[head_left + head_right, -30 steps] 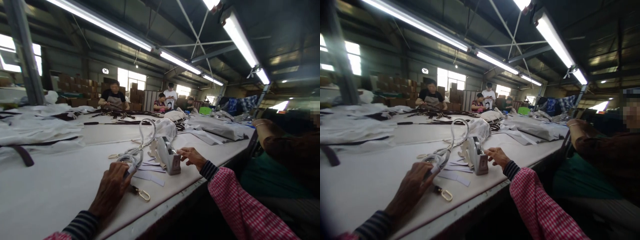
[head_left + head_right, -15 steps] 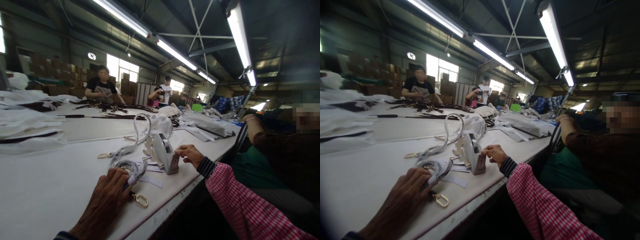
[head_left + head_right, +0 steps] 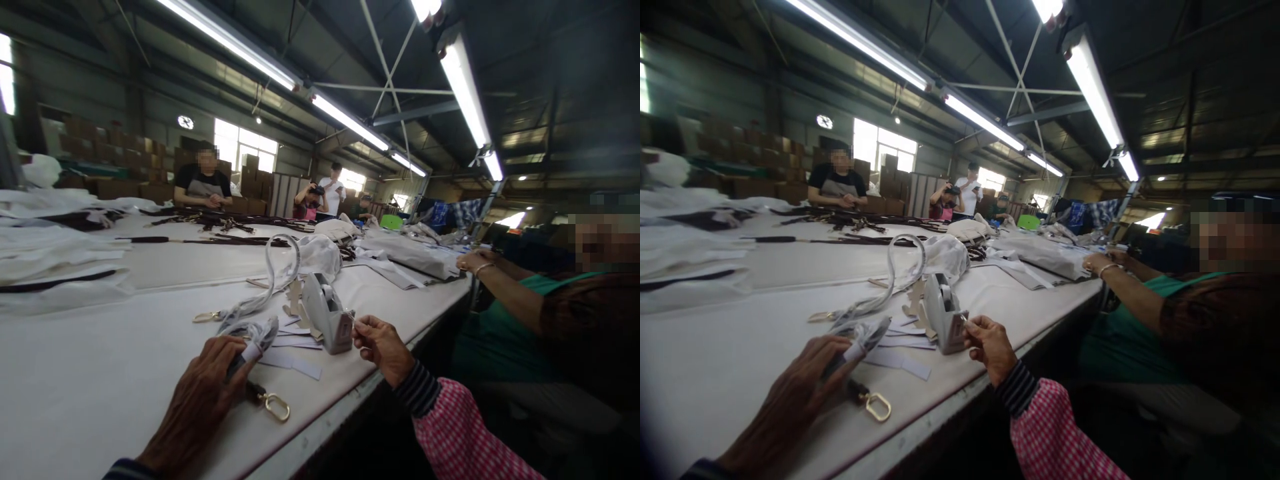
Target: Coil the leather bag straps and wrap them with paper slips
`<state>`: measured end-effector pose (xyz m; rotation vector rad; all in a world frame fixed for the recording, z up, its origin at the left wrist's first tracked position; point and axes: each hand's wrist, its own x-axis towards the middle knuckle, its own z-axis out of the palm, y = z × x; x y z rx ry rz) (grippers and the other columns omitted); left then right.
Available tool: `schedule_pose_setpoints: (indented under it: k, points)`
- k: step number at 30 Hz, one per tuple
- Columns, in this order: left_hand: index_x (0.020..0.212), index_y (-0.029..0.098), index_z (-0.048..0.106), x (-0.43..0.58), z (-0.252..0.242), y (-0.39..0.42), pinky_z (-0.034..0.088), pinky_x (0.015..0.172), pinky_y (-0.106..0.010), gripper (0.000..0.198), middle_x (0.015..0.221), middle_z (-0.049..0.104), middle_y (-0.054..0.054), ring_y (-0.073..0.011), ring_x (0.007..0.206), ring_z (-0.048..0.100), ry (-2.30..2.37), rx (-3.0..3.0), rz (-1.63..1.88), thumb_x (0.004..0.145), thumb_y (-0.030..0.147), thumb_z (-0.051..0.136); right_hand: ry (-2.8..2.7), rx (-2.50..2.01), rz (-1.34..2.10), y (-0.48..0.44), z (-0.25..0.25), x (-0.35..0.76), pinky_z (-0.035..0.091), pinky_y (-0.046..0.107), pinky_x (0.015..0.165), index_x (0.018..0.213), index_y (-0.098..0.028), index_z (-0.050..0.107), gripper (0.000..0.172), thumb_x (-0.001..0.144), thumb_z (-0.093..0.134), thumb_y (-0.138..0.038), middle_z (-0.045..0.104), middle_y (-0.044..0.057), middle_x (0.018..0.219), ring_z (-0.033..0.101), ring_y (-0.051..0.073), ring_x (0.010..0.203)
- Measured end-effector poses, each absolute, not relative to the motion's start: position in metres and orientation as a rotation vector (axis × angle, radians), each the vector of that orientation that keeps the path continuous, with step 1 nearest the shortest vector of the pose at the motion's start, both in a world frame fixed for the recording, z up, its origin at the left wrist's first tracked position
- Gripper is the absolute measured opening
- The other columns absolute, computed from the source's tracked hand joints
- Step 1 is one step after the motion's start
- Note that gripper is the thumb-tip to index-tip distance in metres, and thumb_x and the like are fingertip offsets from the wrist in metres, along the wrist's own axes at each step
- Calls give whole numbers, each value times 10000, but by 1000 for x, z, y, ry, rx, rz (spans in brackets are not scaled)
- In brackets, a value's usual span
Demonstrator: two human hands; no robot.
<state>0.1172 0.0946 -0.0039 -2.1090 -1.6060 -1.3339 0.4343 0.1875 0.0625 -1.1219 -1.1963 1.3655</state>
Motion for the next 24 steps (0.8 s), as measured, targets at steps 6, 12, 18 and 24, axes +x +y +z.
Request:
schedule_pose_setpoints:
  k: [6, 12, 18, 24]
  points:
    - [1057, 268, 624, 116, 4, 89, 560, 845, -330, 285, 1123, 644, -57, -226, 1045, 639, -1702, -2136, -1364, 974, 490, 464, -1235, -1004, 1249, 199, 33, 428, 302, 158, 366, 751, -185, 541, 441, 608, 812, -502, 558, -55, 578, 440, 55, 424]
    - [1021, 243, 625, 118, 21, 79, 548, 844, -315, 301, 1063, 649, -61, -227, 1002, 648, -1761, -2199, -1474, 974, 492, 464, -1265, -932, 1080, 197, 9, 425, 282, 169, 348, 721, -188, 552, 336, 705, 763, -449, 525, -67, 551, 393, 59, 406]
    - [937, 236, 629, 143, 55, 43, 511, 792, -283, 289, 944, 643, -20, -195, 879, 634, -1948, -2205, -1522, 977, 475, 472, -1250, -826, 1138, 175, 11, 426, 292, 178, 377, 729, -198, 517, 376, 740, 752, -492, 496, -71, 567, 394, 61, 425]
    - [845, 220, 591, 191, 84, 13, 464, 759, -300, 276, 868, 593, -5, -185, 805, 595, -2041, -2201, -1459, 982, 433, 479, -1424, -547, 1475, 100, 57, 404, 345, 193, 430, 771, -181, 555, 294, 862, 715, -410, 531, -46, 615, 440, 67, 475]
